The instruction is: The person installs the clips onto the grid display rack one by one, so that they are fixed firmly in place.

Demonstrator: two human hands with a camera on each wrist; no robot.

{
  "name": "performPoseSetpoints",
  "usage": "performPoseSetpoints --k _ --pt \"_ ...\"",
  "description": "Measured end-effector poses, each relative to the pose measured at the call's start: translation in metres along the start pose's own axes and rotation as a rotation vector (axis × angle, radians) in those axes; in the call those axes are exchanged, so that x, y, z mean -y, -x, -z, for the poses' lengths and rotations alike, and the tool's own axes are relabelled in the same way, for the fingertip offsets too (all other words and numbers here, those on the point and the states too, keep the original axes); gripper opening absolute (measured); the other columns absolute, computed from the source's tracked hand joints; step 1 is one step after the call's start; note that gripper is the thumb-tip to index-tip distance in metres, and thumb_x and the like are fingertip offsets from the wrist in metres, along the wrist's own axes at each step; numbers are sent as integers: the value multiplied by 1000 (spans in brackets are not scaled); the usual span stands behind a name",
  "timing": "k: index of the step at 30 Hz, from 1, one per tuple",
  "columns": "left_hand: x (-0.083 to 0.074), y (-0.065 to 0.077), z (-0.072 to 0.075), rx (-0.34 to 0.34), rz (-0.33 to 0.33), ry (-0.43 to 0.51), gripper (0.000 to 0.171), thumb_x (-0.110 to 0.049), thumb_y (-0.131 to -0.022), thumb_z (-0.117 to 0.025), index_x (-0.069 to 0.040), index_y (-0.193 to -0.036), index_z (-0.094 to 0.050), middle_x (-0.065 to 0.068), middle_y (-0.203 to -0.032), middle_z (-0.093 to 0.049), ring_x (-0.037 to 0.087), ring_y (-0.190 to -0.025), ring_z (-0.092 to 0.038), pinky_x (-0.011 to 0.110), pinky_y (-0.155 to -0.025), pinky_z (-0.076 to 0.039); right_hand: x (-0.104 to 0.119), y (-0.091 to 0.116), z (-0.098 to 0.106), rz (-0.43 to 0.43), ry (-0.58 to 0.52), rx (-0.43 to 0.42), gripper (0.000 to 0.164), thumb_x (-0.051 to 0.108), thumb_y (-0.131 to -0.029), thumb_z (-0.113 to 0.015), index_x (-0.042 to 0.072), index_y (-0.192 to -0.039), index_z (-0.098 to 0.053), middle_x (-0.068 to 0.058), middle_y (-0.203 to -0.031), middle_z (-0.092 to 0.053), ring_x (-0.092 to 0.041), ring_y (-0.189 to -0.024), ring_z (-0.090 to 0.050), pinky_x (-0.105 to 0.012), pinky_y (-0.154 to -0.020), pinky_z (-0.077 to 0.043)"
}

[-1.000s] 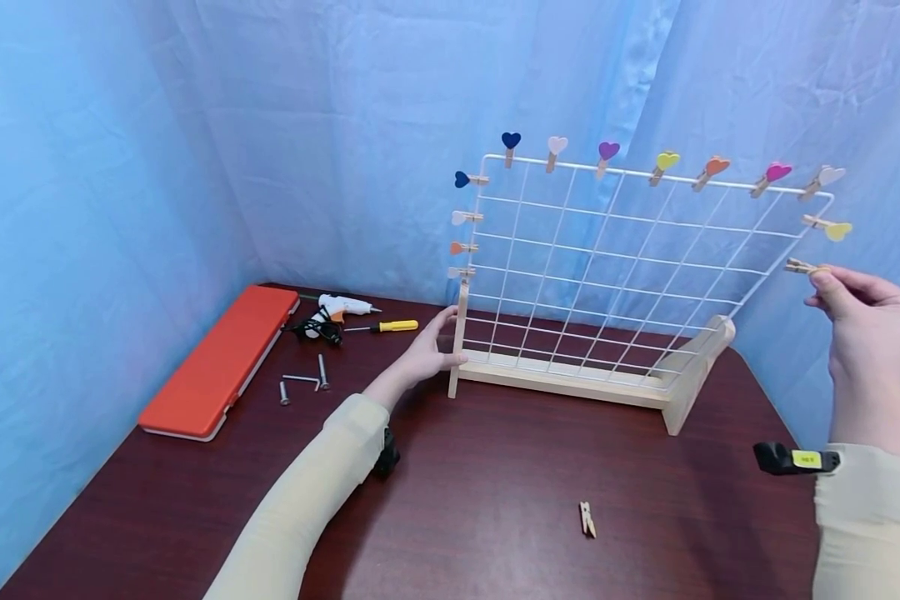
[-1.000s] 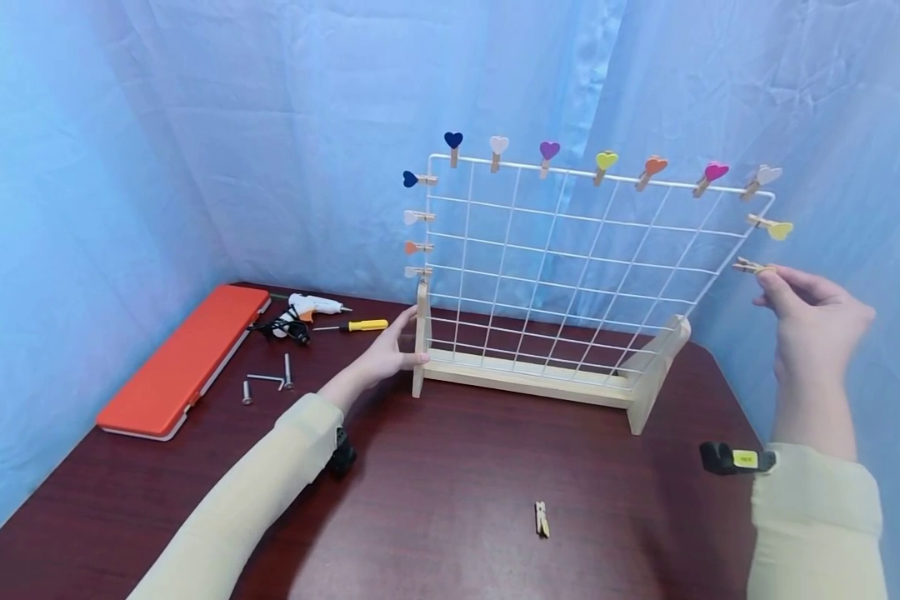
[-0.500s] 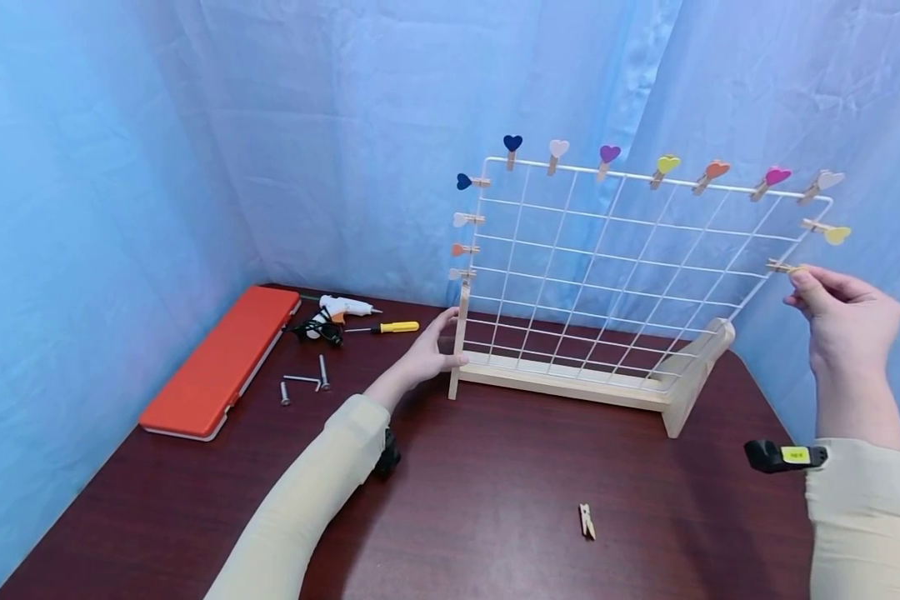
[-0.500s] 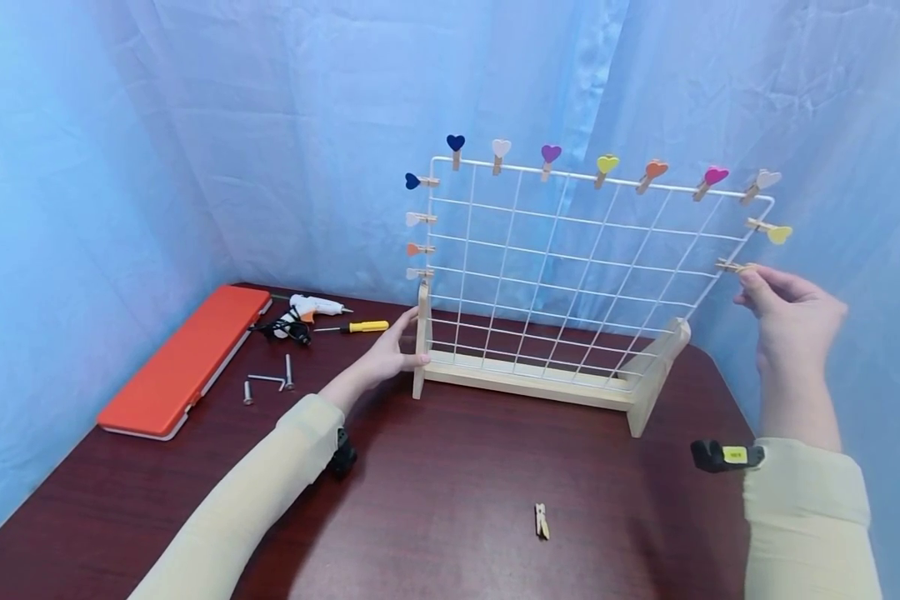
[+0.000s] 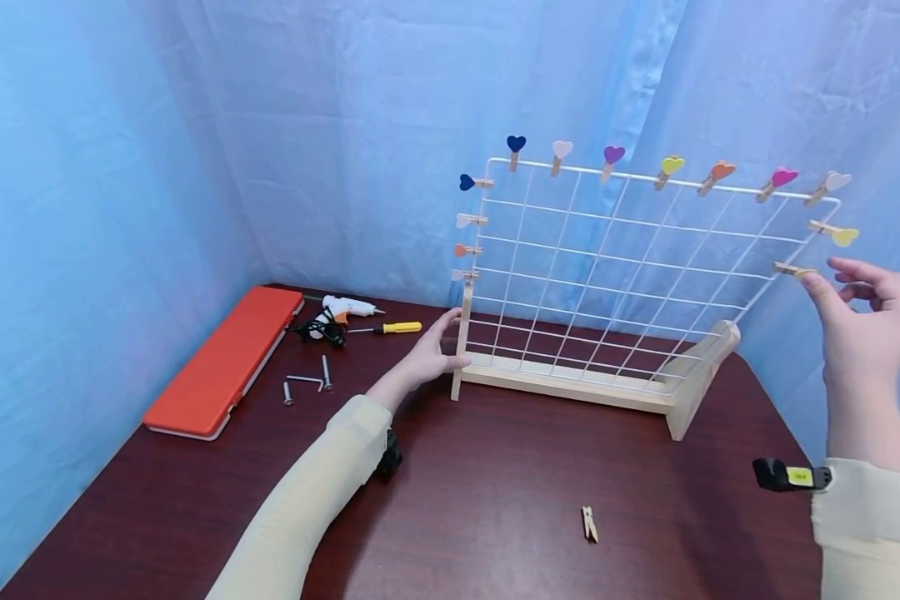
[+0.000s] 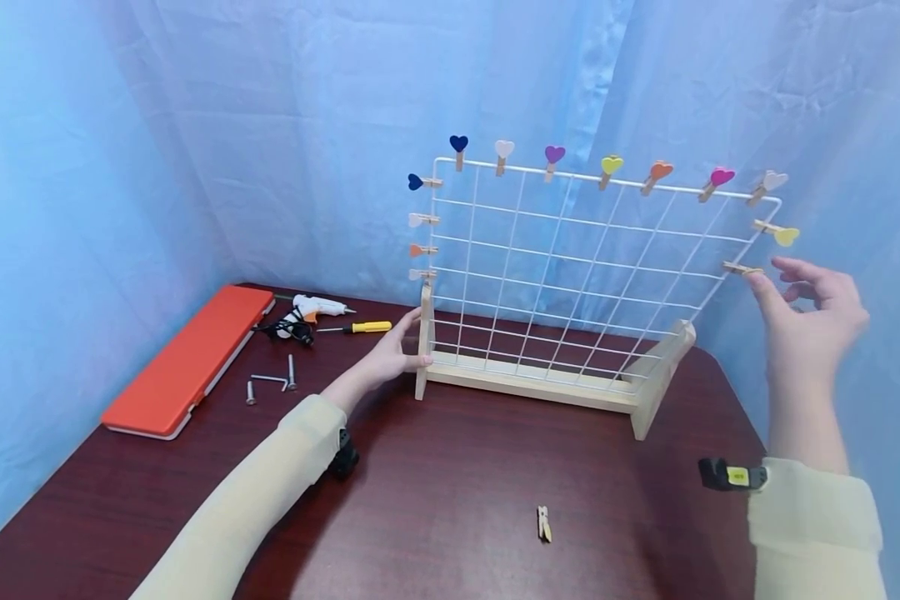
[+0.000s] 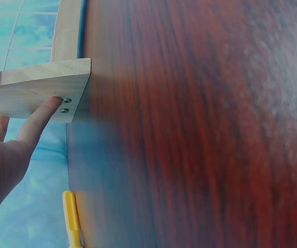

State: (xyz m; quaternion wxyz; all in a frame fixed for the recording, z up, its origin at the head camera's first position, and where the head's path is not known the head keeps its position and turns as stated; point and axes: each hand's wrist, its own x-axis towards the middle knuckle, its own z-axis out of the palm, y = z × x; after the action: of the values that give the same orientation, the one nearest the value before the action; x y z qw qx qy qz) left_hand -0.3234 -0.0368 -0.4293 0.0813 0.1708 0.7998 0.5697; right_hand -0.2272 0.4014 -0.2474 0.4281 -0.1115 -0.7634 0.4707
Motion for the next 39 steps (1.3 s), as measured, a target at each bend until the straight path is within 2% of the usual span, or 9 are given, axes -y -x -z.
performPoseSetpoints --k 4,8,12,15,18,24,28,31,39 --pt "-1 0 1 -9 4 6 82 -16 -75 -72 -37 -138 -22 0 -140 -29 28 -125 -35 40 -85 -47 12 21 -6 296 120 147 32 12 -70 -75 10 -101 -69 15 -89 -57 3 -76 -47 -5 -65 -37" --pt "-21 9 4 24 8 22 82 -13 -77 -69 -29 -141 -19 8 -143 -25 32 -125 -34 38 -82 -48 9 49 -18 507 35 487 36 -9 -62 -74 0 -96 -68 4 -87 -61 -2 -73 -49 -5 -61 -40" --pt "-35 17 6 43 14 6 81 -11 -78 -67 -22 -142 -18 12 -144 -23 33 -126 -33 40 -86 -46 -19 79 -30 671 32 836 42 -8 -59 -76 8 -97 -68 6 -86 -59 -4 -71 -48 -12 -57 -41" --pt "-32 15 5 42 17 -1 82 -12 -78 -68 -23 -142 -18 11 -144 -23 31 -127 -31 42 -88 -45 -35 104 -33 684 64 1050 42 4 -64 -77 17 -102 -65 11 -85 -58 -2 -71 -50 -15 -56 -41" --pt "-20 8 3 32 18 -1 83 -15 -76 -70 -28 -141 -19 6 -143 -25 29 -127 -31 41 -88 -44 -48 125 -34 650 71 1184 39 13 -69 -75 20 -105 -63 14 -82 -59 -2 -72 -53 -16 -58 -42" --pt "-3 -2 0 0 13 -10 84 -17 -75 -72 -36 -139 -21 0 -141 -28 27 -126 -33 39 -86 -46 -70 159 -37 551 -41 1453 35 13 -74 -71 13 -108 -61 3 -84 -59 -8 -72 -57 -19 -57 -46" --pt "-2 -2 0 -8 -15 21 83 -12 -75 -71 -34 -138 -22 2 -141 -28 28 -123 -39 38 -83 -48 -79 175 -40 527 -82 1569 37 15 -75 -70 13 -110 -60 2 -84 -58 -8 -67 -54 -18 -54 -46" --pt "-1 -1 0 -1 -24 40 83 -9 -75 -70 -33 -139 -23 3 -141 -28 29 -122 -41 38 -81 -49 -82 185 -42 595 -80 1608 39 18 -74 -71 16 -112 -60 5 -85 -55 -5 -67 -51 -16 -54 -44" --pt "0 0 -1 -2 -17 54 83 -11 -75 -71 -33 -139 -23 2 -141 -28 28 -121 -41 36 -80 -50 -84 201 -49 697 -89 1618 32 23 -71 -73 25 -102 -66 6 -85 -51 -4 -71 -48 -13 -58 -42"
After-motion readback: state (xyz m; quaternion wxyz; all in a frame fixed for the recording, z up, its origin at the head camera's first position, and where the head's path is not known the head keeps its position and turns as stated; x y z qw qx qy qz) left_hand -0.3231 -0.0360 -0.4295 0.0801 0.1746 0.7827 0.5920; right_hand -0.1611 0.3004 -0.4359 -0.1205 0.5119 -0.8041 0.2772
